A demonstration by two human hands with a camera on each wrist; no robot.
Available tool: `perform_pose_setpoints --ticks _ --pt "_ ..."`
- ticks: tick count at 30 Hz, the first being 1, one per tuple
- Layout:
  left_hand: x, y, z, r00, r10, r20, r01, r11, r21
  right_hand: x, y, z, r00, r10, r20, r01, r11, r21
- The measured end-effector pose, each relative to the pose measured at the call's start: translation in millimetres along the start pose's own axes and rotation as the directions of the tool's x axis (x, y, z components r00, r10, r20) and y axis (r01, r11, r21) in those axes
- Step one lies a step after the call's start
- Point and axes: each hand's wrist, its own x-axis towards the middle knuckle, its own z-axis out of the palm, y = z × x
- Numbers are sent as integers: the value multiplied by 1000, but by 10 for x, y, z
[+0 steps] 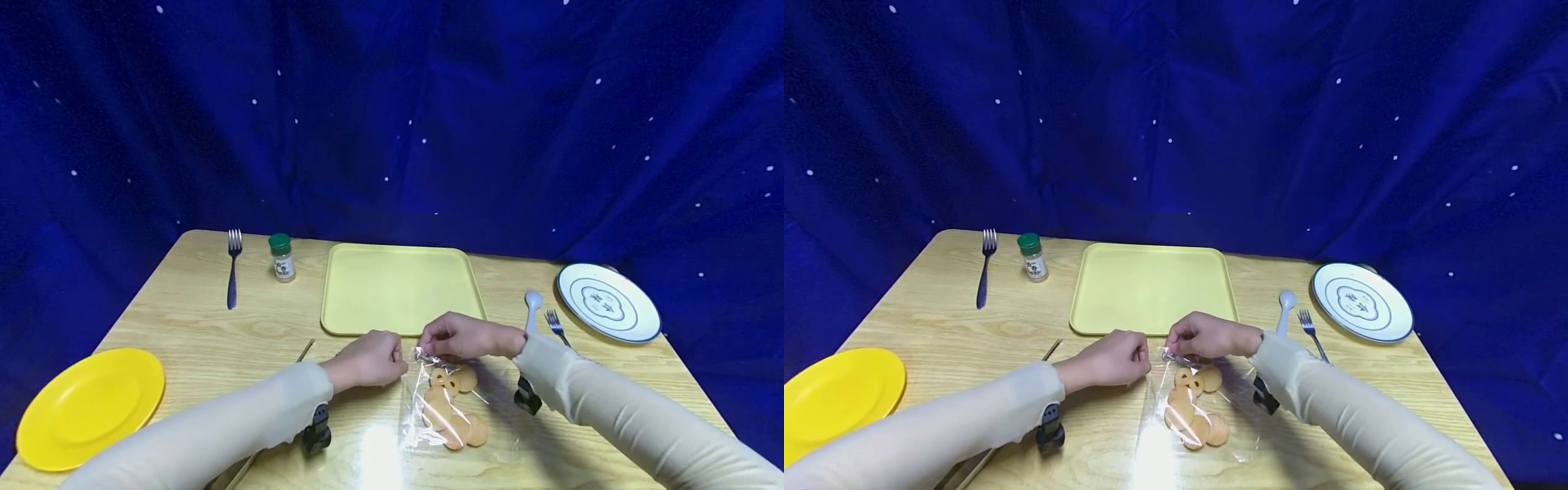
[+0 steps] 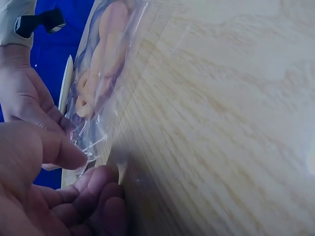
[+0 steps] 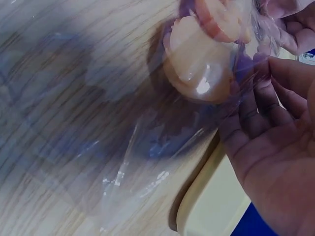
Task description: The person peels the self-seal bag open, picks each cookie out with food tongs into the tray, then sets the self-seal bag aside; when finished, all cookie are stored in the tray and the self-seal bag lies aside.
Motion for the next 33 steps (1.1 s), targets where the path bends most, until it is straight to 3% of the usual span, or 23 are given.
perform_pose_setpoints --ticks 9,19,27,33 --pt "-20 -57 -6 999 2 -53 -3 1000 -18 -12 17 14 1000 -1 16 0 1000 21" --pt "-42 -127 -39 999 -19 -31 11 968 -252 -16 -3 -11 1000 -25 8 25 999 -27" --pt "-140 65 22 987 -158 -3 157 987 -24 -9 -1 3 999 -51 16 51 999 -12" --pt "-133 74 46 989 -143 21 144 988 -47 -35 13 13 999 -39 10 39 999 1"
